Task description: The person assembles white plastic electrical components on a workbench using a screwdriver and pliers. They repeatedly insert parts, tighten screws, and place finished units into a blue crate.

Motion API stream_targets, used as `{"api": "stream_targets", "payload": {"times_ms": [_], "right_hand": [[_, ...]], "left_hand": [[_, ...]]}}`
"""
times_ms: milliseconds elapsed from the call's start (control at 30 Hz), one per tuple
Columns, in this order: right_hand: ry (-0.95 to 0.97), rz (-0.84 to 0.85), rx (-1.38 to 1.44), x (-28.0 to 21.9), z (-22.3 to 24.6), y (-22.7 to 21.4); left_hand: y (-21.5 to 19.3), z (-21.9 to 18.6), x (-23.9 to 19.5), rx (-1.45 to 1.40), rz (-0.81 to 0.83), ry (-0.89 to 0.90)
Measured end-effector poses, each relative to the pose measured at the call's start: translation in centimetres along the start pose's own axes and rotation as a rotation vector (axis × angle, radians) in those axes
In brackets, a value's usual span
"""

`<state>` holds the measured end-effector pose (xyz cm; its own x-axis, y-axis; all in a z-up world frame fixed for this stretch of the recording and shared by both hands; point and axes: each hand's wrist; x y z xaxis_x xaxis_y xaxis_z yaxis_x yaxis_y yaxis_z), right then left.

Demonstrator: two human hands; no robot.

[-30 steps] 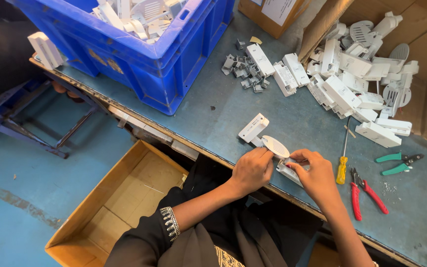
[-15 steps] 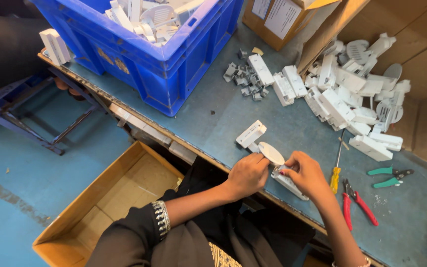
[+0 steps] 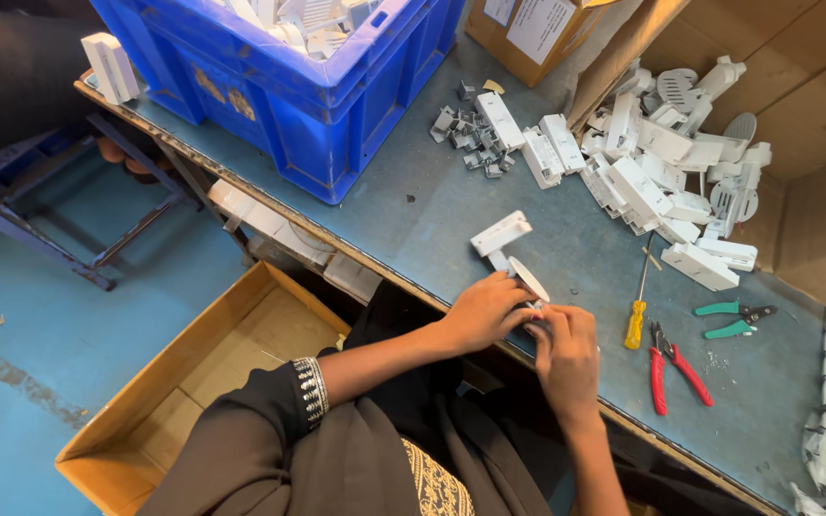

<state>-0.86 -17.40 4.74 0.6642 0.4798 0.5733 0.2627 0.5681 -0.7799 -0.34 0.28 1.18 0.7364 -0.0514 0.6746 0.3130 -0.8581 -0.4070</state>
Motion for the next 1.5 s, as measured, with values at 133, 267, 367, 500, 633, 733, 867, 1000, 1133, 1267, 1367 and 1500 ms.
{"api": "stream_targets", "payload": {"times_ms": [133, 267, 367, 500, 633, 733, 867, 1000, 1133, 1267, 1367, 1500], "right_hand": [[0.086, -0.07, 0.002, -0.7, 1.2, 0.0], [0.289, -0.038, 0.055, -0.5, 0.8, 0.2], [0.332, -0.021, 0.042, -0.4, 0.3, 0.5], [0.317, -0.04, 0.013, -0.3, 0.2, 1.1], [0.285, -0.026, -0.015, -0.6, 0.3, 1.3], [0.269, 0.021, -0.029, -0.6, 0.0, 1.1], [0.243, 0.026, 0.002, -0.7, -0.4, 0.8], [0.341, 0.028, -0.008, -0.9, -0.6, 1.1], [0.423, 0.015, -0.061, -0.8, -0.4, 1.6], [0.388, 0.05, -0.033, -0.7, -0.4, 1.2], [0.377, 0.054, 0.0, -0.6, -0.4, 0.6], [0.39, 0.026, 0.0, -0.6, 0.1, 0.6]], "left_hand": [[-0.5, 0.9, 0.7, -0.237, 0.339, -0.335], [-0.5, 1.1, 1.2, -0.193, 0.309, -0.22], [0.1, 0.9, 1.2, -0.134, 0.242, -0.167], [0.7, 1.0, 1.1, -0.133, 0.223, -0.221], [0.4, 1.6, 0.8, -0.143, 0.253, -0.192], [0.1, 2.3, 0.8, -0.126, 0.305, -0.146], [0.3, 2.8, 0.8, -0.106, 0.33, -0.126], [1.0, 2.6, 0.7, -0.097, 0.337, -0.178], [1.0, 2.1, 0.9, -0.074, 0.31, -0.195], [0.1, 2.1, 1.5, -0.122, 0.33, -0.18], [-0.6, 2.1, 2.1, -0.139, 0.455, -0.293], [-0.7, 1.7, 2.2, -0.237, 0.386, -0.281]]}}
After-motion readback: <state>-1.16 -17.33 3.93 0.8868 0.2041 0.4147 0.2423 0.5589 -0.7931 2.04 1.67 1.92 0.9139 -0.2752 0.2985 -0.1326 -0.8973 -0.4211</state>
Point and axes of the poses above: each hand's wrist, its own x-axis towards the middle knuckle, its own y-axis out of the palm, z = x × y, and after that the axes turned 3 degrees about -x, right-handed
